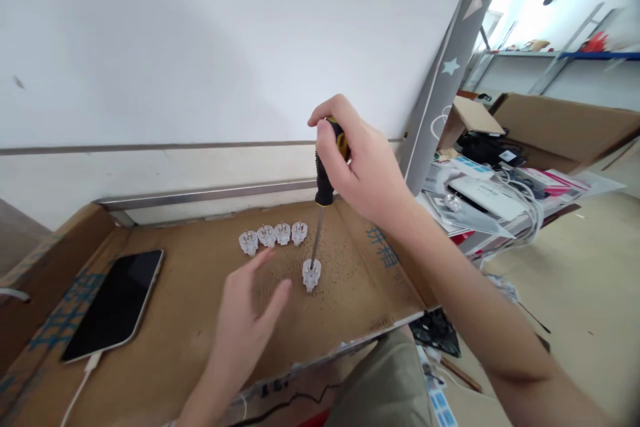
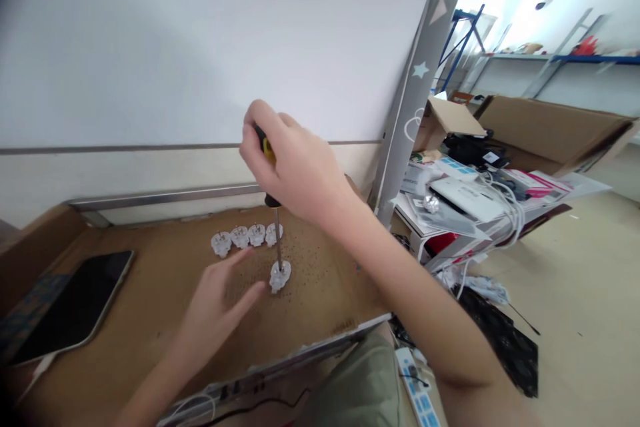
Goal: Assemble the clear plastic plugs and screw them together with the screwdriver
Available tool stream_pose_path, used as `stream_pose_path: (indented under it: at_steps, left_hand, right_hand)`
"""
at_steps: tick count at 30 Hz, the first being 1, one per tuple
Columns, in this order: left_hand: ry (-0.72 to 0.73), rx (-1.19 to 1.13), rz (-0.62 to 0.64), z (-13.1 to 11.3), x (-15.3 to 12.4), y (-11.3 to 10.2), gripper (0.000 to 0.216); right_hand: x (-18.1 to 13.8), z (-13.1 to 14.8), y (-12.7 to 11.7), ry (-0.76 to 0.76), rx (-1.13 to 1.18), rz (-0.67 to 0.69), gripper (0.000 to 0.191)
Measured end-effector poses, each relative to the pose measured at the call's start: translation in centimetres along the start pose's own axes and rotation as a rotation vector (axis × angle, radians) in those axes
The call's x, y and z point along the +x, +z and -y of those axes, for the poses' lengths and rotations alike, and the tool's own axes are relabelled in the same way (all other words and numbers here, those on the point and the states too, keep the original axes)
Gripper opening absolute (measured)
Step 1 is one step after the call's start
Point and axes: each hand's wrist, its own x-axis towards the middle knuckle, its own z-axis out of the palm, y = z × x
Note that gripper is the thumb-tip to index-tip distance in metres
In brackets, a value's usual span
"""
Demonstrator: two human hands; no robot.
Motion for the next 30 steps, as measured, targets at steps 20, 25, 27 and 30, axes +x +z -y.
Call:
stream_pose_path:
  at_steps: [20, 25, 27, 30]
  left_hand:
    - [0.157, -0.079, 0.626, 2.7, 5.0, 5.4, 0.027]
    - [0.144, -0.079, 0.575, 2.9, 4.4, 5.8, 0.026]
    - [0.138, -0.069, 0.561, 2.9, 4.3, 5.8, 0.026]
    - [0.166, -0.029, 0.548, 2.5, 4.8, 5.9, 0.023]
  right_hand:
    - [6.5, -0.2, -4.6, -0.04, -0.653, 0.78, 0.051]
    - [7.6, 2.2, -3.5, 0.146, -0.867, 0.883, 0.06]
    - [8.0, 2.8, -3.5, 0.109, -0.826, 0.974, 0.059]
    - [8.0, 3.6, -3.8, 0.07, -0.775, 1.084, 0.058]
